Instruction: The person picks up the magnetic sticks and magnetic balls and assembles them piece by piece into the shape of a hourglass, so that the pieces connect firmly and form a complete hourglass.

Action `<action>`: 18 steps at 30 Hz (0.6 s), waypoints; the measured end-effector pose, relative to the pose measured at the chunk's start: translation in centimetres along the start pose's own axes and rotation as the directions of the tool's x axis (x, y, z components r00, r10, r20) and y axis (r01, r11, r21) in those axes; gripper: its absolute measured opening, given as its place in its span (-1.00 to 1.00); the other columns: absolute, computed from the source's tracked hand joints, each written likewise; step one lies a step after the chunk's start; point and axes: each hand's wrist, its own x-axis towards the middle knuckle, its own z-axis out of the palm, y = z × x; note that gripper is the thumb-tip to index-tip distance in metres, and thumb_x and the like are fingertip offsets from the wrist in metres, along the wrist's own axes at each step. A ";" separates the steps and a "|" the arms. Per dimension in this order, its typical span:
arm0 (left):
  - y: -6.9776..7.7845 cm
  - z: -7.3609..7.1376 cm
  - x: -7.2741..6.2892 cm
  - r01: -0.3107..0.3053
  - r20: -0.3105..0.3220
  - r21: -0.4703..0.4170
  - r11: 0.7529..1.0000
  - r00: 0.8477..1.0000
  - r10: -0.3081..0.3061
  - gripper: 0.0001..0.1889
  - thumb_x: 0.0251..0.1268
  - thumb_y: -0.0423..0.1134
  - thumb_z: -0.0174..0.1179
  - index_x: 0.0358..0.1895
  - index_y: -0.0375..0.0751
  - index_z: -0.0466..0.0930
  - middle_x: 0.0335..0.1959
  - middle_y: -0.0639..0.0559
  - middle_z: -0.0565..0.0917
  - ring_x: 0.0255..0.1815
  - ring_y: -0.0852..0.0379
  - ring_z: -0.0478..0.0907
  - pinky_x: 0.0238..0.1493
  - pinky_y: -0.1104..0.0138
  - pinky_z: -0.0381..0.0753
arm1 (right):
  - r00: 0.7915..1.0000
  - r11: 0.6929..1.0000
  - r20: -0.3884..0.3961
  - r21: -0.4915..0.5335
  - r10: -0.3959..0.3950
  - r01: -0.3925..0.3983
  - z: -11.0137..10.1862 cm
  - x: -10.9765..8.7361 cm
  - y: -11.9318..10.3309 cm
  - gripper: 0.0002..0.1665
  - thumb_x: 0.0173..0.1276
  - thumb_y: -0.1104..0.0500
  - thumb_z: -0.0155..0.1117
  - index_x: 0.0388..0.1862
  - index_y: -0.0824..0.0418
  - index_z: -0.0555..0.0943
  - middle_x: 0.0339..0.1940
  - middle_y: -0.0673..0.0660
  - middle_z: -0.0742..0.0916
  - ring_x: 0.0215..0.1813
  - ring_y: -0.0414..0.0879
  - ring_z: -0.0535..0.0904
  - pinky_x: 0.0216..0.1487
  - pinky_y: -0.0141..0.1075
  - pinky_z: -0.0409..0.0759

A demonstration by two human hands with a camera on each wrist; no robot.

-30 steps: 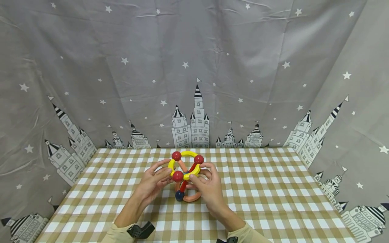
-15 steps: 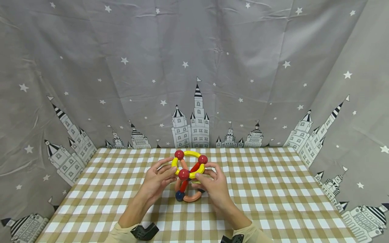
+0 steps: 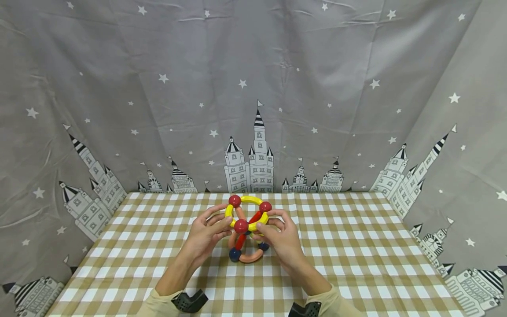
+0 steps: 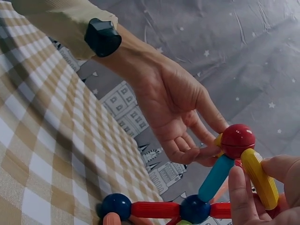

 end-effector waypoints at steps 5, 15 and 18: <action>0.0 -0.1 -0.1 0.009 -0.012 -0.002 1.000 1.000 -0.009 -0.42 0.40 -0.33 0.33 0.44 -0.23 0.38 -0.01 -0.07 0.66 -0.17 0.06 0.67 -0.03 0.25 0.69 | 1.000 1.000 0.009 -0.012 0.012 -0.012 0.0 0.0 0.0 -0.38 0.34 0.30 0.46 0.26 0.29 0.35 -0.01 0.33 0.60 -0.08 0.23 0.75 -0.03 -0.07 0.71; 0.0 -0.4 0.0 0.020 0.013 0.020 1.000 1.000 -0.020 -0.40 0.41 -0.30 0.34 0.45 -0.23 0.34 -0.07 -0.04 0.70 -0.18 0.04 0.70 -0.04 0.23 0.69 | 0.997 0.996 0.075 -0.090 0.001 0.006 -0.9 0.0 -0.5 -0.41 0.37 0.28 0.43 0.26 0.29 0.35 0.00 0.35 0.64 -0.06 0.24 0.76 -0.01 0.05 0.69; 0.0 -0.7 0.0 0.022 0.054 0.029 0.999 0.998 -0.024 -0.37 0.42 -0.31 0.32 0.47 -0.26 0.29 -0.04 -0.08 0.70 -0.16 0.02 0.73 -0.03 0.21 0.69 | 0.994 0.988 0.110 -0.155 -0.012 0.029 -1.6 0.1 -0.6 -0.39 0.38 0.27 0.44 0.29 0.26 0.34 0.04 0.37 0.63 -0.02 0.27 0.74 0.00 0.10 0.68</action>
